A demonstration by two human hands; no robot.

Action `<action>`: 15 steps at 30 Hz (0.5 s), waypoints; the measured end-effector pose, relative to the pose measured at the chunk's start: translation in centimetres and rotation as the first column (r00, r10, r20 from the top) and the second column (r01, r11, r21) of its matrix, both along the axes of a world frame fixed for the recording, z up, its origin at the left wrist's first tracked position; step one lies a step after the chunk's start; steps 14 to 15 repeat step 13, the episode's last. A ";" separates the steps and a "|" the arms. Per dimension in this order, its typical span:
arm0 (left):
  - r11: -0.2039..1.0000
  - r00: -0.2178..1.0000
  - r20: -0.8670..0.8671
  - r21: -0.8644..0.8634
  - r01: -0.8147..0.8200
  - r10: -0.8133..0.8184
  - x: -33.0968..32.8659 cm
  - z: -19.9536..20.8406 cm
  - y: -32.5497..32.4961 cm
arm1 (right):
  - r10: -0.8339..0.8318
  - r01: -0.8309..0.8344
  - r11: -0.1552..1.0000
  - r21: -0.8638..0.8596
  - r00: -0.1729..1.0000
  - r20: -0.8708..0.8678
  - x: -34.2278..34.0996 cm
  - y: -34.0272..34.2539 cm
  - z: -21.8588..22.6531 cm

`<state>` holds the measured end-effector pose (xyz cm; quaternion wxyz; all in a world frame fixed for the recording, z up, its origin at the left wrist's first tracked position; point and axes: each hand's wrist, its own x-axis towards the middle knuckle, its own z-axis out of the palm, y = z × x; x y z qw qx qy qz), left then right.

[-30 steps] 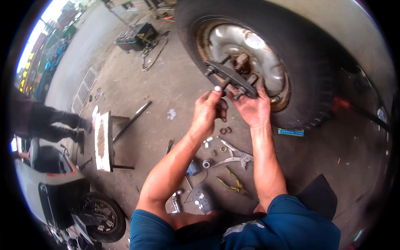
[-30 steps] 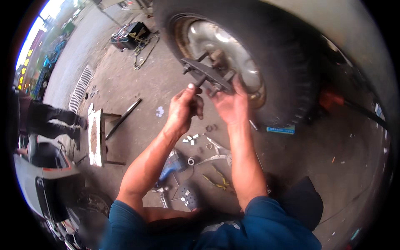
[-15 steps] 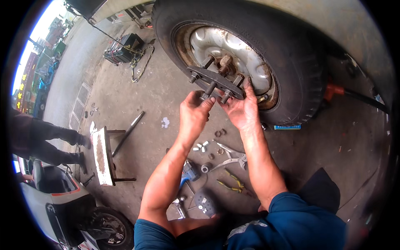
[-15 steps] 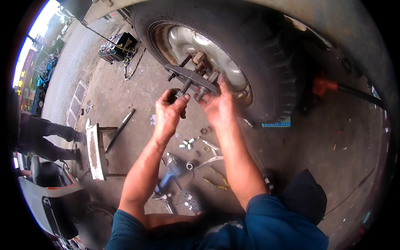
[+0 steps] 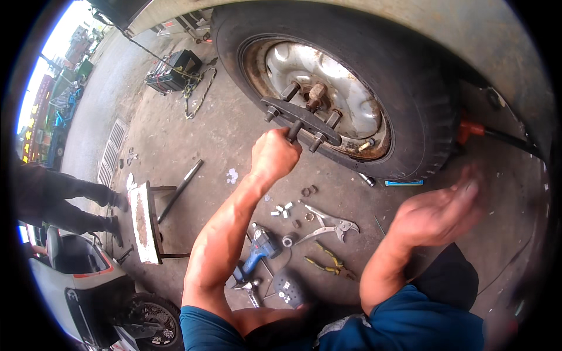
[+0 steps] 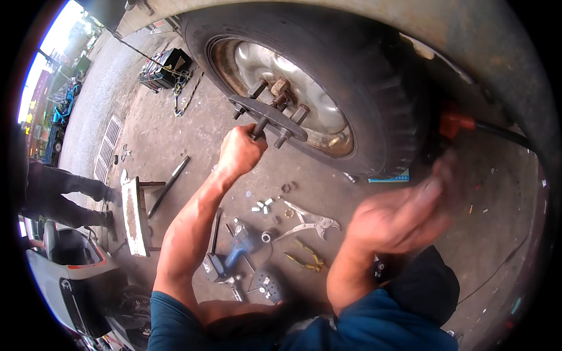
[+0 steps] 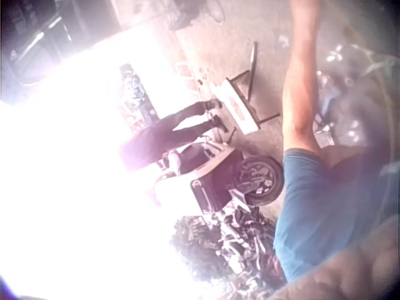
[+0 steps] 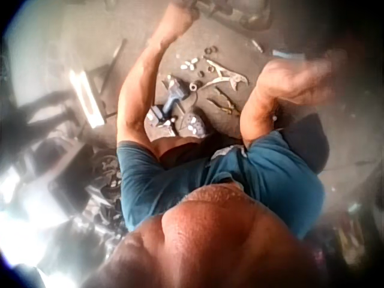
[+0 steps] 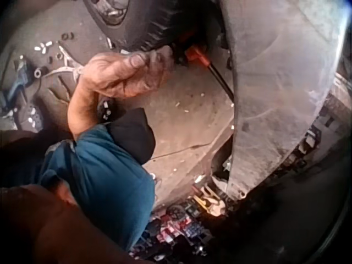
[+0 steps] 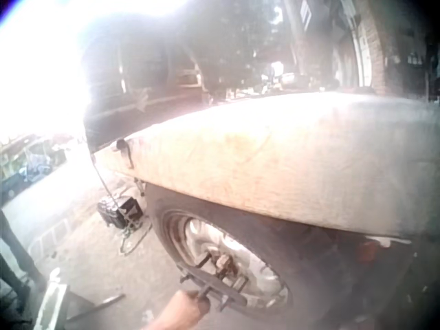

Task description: The person removes nuts from a vehicle wheel using a power impact wrench, handles a metal component from a tray of parts, and then uses the wrench to re-tighten the nuts onto the wheel hub.

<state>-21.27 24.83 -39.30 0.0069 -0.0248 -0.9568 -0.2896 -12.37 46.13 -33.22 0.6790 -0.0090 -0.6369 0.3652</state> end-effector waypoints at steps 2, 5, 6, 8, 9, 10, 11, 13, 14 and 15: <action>0.990 0.999 -0.042 -0.143 -0.001 -0.005 -0.4 0.0 0.0 | 0.118 0.061 0.921 -0.384 0.897 0.427 -0.9 0.5 2.0; 0.955 0.995 -0.096 -0.293 -0.036 0.008 -0.6 1.1 -0.2 | 0.323 -0.096 0.890 -0.445 0.823 0.468 -3.6 4.0 -0.4; 0.976 0.997 -0.072 -0.216 -0.004 -0.012 -0.8 1.6 0.8 | 0.417 -0.184 0.840 -0.511 0.820 0.391 -3.7 5.0 0.1; 0.992 1.000 -0.021 -0.128 0.017 -0.020 -1.1 1.8 0.4 | 0.523 -0.258 0.739 -0.623 0.801 0.289 -4.2 4.8 -0.2; 0.994 0.999 0.005 -0.099 0.035 -0.035 -1.4 1.8 0.1 | 0.587 -0.330 0.668 -0.667 0.785 0.198 -4.2 4.1 0.1; 0.998 0.988 0.150 0.054 0.039 -0.047 -1.7 1.6 -0.4 | 0.598 -0.328 0.665 -0.671 0.772 0.216 -4.1 3.9 -0.2; 0.978 0.956 0.282 0.209 0.025 -0.085 -1.8 1.4 -0.8 | 0.630 -0.353 0.637 -0.685 0.751 0.198 -3.9 3.8 -0.5; 0.857 0.853 0.477 0.511 -0.073 -0.212 -1.8 1.6 -1.8 | 0.664 -0.390 0.622 -0.679 0.722 0.193 -3.5 3.9 -1.1; 0.857 0.853 0.477 0.511 -0.073 -0.212 -1.8 1.6 -1.8 | 0.664 -0.390 0.622 -0.679 0.722 0.193 -3.5 3.9 -1.1; 0.857 0.853 0.477 0.511 -0.073 -0.212 -1.8 1.6 -1.8 | 0.664 -0.390 0.622 -0.679 0.722 0.193 -3.5 3.9 -1.1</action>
